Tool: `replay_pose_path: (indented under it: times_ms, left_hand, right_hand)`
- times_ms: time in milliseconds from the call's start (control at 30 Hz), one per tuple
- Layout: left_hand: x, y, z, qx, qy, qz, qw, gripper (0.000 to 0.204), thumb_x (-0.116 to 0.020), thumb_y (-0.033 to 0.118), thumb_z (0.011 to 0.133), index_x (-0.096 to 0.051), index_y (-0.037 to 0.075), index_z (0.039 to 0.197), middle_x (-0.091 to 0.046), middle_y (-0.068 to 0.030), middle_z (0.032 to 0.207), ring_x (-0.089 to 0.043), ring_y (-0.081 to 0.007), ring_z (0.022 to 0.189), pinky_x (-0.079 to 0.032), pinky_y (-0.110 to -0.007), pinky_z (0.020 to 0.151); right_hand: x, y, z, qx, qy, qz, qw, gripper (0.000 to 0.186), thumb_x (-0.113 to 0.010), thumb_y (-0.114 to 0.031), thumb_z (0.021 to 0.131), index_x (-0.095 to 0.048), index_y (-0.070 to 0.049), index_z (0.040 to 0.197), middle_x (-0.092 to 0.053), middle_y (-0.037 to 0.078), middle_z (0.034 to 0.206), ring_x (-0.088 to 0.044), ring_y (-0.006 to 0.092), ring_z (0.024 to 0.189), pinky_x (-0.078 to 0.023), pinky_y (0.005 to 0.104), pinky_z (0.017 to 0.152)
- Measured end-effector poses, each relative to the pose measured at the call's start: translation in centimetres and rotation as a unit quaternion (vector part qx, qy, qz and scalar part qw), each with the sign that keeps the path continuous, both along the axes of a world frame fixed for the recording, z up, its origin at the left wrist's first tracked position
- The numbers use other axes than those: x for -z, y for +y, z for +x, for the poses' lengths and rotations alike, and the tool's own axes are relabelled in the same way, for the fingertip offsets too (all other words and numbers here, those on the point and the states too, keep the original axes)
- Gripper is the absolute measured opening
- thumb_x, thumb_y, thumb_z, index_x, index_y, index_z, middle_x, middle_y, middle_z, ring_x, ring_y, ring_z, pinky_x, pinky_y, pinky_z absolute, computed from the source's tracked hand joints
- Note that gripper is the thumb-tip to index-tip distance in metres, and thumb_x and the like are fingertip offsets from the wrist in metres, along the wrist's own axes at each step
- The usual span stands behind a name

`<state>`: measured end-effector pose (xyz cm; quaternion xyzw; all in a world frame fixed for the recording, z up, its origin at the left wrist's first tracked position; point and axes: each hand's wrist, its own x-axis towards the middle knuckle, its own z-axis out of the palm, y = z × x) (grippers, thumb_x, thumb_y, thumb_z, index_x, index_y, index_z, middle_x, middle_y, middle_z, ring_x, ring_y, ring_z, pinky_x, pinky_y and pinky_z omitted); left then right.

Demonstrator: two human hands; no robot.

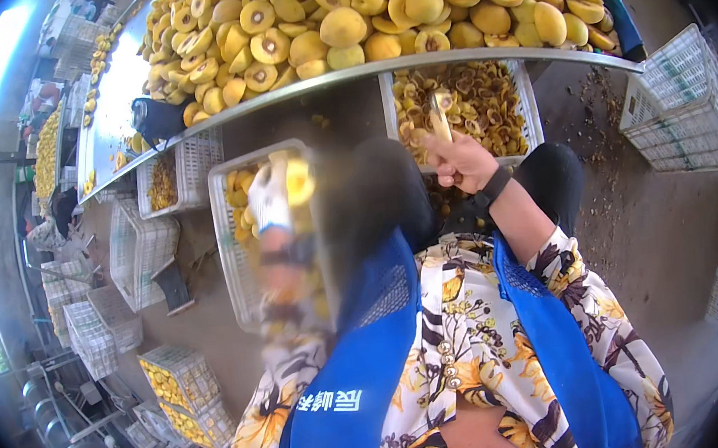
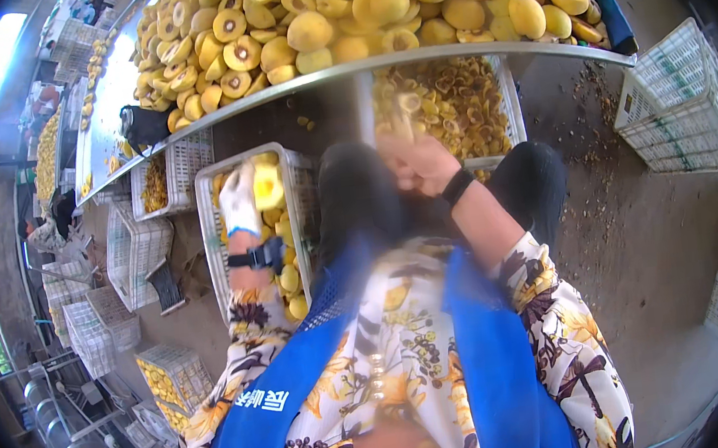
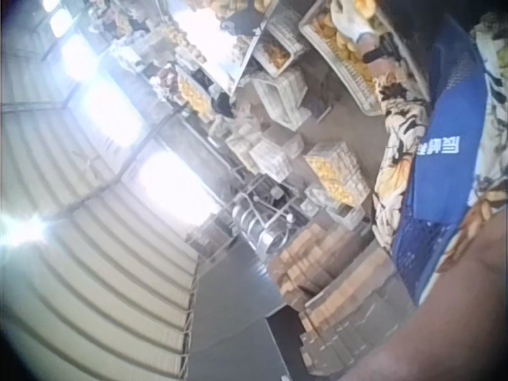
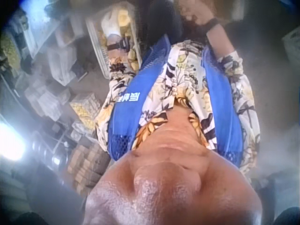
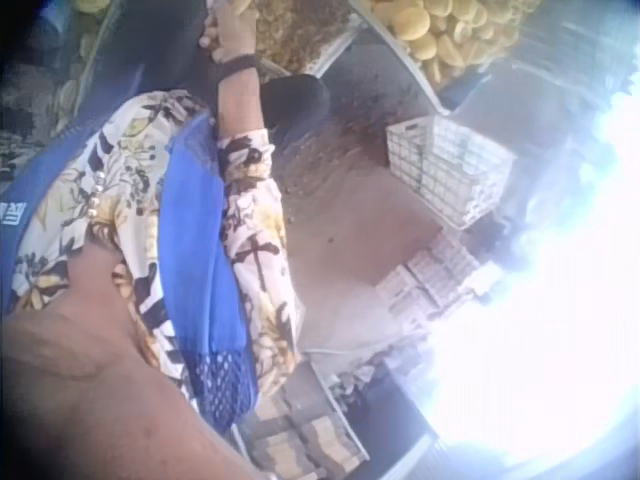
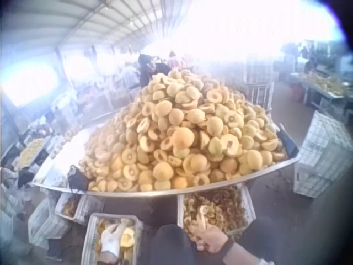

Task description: The person picks up a fruit from a pile, removes the pit using a handheld tool, and drops the fruit and pit into separate containers, repeating the process for several fruits.

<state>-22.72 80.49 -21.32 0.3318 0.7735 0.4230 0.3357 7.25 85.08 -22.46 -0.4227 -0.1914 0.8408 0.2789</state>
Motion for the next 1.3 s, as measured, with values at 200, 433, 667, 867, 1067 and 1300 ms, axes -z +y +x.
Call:
replay_pose_path:
  times_ms: [200, 433, 667, 867, 1067, 1300]
  left_hand:
    - [-3.0, 6.9, 2.5, 0.089, 0.441, 0.139, 0.882, 0.051, -0.064, 0.04, 0.071, -0.056, 0.007, 0.109, -0.052, -0.0168, 0.116, -0.049, -0.0298, 0.108, -0.04, -0.036, 0.089]
    - [-2.9, 19.6, 9.6, 0.252, 0.603, 0.08, 0.752, 0.064, -0.066, 0.037, 0.067, -0.044, 0.015, 0.123, -0.043, -0.0175, 0.125, -0.048, -0.0331, 0.106, -0.04, -0.039, 0.089]
    - [-3.9, 14.1, 8.8, 0.16, -0.441, 0.2, 0.86, 0.047, -0.063, 0.034, 0.072, -0.049, 0.01, 0.11, -0.06, -0.009, 0.09, -0.063, -0.0236, 0.068, -0.04, -0.027, 0.034]
    - [-3.4, 7.5, 12.1, 0.079, -0.497, 0.186, 0.844, 0.041, -0.053, 0.042, 0.082, -0.052, 0.006, 0.102, -0.058, -0.0085, 0.093, -0.057, -0.0206, 0.083, -0.049, -0.032, 0.07]
    - [-1.2, 5.7, 13.1, 0.072, -0.467, 0.239, 0.849, 0.032, -0.047, 0.028, 0.089, -0.051, 0.002, 0.107, -0.056, -0.0094, 0.1, -0.056, -0.0187, 0.089, -0.046, -0.031, 0.08]
    - [-1.6, 4.5, 14.8, 0.067, -0.357, 0.319, 0.875, 0.025, -0.052, 0.014, 0.086, -0.051, 0.001, 0.107, -0.055, -0.0089, 0.095, -0.055, -0.0157, 0.081, -0.048, -0.028, 0.069]
  right_hand:
    - [1.2, -0.2, -2.1, -0.013, -0.241, 0.149, 0.959, 0.022, -0.062, -0.013, 0.075, -0.048, -0.001, 0.087, -0.05, 0.005, 0.062, -0.043, 0.0094, 0.039, -0.034, 0.0241, 0.031]
    - [1.5, -1.1, -1.4, 0.006, -0.302, 0.252, 0.919, 0.027, -0.06, -0.014, 0.078, -0.044, 0.0, 0.094, -0.051, 0.006, 0.06, -0.046, 0.0117, 0.038, -0.037, 0.0253, 0.033]
    - [-1.8, -1.2, -0.3, 0.041, -0.436, 0.522, 0.732, 0.039, -0.057, -0.027, 0.081, -0.047, 0.001, 0.106, -0.057, 0.022, 0.07, -0.056, 0.0418, 0.067, -0.045, 0.0415, 0.058]
    - [-4.1, -0.6, -4.0, -0.049, -0.453, 0.5, 0.736, 0.028, -0.057, -0.025, 0.08, -0.046, -0.001, 0.089, -0.056, 0.023, 0.068, -0.056, 0.0413, 0.067, -0.044, 0.0456, 0.058]
    - [-3.4, -2.1, -4.4, -0.059, -0.475, 0.479, 0.736, 0.024, -0.054, -0.019, 0.079, -0.044, 0.0, 0.089, -0.056, 0.025, 0.067, -0.055, 0.043, 0.067, -0.043, 0.0483, 0.059]
    - [-3.6, -3.2, -3.8, -0.075, -0.449, 0.448, 0.77, 0.023, -0.05, -0.013, 0.079, -0.042, 0.003, 0.092, -0.056, 0.027, 0.068, -0.055, 0.0442, 0.068, -0.043, 0.0494, 0.062]
